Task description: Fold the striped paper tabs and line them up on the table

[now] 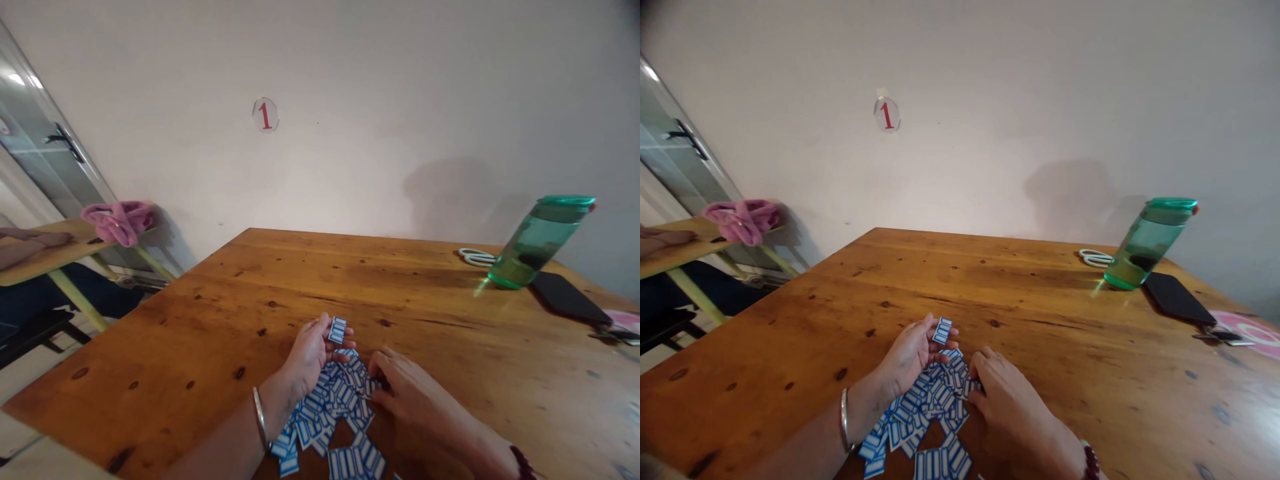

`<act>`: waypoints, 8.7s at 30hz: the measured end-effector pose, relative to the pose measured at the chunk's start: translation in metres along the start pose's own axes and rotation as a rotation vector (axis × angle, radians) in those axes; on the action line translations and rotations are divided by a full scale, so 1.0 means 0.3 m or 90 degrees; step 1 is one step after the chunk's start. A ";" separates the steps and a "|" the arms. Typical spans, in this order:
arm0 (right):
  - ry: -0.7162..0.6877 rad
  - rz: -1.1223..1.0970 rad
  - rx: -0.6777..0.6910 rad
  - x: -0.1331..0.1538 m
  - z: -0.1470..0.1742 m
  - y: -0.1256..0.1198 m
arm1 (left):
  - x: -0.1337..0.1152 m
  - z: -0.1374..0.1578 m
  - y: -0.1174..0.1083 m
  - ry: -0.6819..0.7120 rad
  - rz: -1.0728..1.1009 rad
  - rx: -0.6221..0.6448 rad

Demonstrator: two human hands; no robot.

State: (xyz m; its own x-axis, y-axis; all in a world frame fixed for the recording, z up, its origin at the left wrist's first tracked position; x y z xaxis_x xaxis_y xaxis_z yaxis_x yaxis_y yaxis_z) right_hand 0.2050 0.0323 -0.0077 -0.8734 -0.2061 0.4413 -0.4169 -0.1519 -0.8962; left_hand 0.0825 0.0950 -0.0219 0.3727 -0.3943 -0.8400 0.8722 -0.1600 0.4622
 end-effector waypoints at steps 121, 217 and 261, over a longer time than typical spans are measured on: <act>0.163 -0.728 -0.271 -0.140 -0.017 -0.011 | 0.068 0.049 0.135 0.061 -0.094 0.041; -0.050 0.097 -0.091 -0.028 -0.067 0.056 | -0.074 0.030 -0.004 0.089 0.310 -0.131; 0.143 -0.704 -0.256 -0.085 -0.020 -0.013 | -0.004 0.022 0.051 0.101 -0.005 -0.076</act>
State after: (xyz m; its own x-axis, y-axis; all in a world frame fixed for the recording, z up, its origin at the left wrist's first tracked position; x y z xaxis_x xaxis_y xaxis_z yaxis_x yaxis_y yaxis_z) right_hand 0.2273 0.0440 -0.0158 -0.0008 0.0248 0.9997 -0.9836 0.1803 -0.0052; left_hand 0.0932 0.0872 -0.0120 0.4025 -0.2441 -0.8823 0.9033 -0.0505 0.4260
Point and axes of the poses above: each hand's wrist, its own z-axis away from the middle knuckle, its own y-axis out of the palm, x = y × z, the point moved 6 cm from there along -z, towards the middle knuckle, and after that the axes turned 2 degrees about y, right-handed, at the moved point
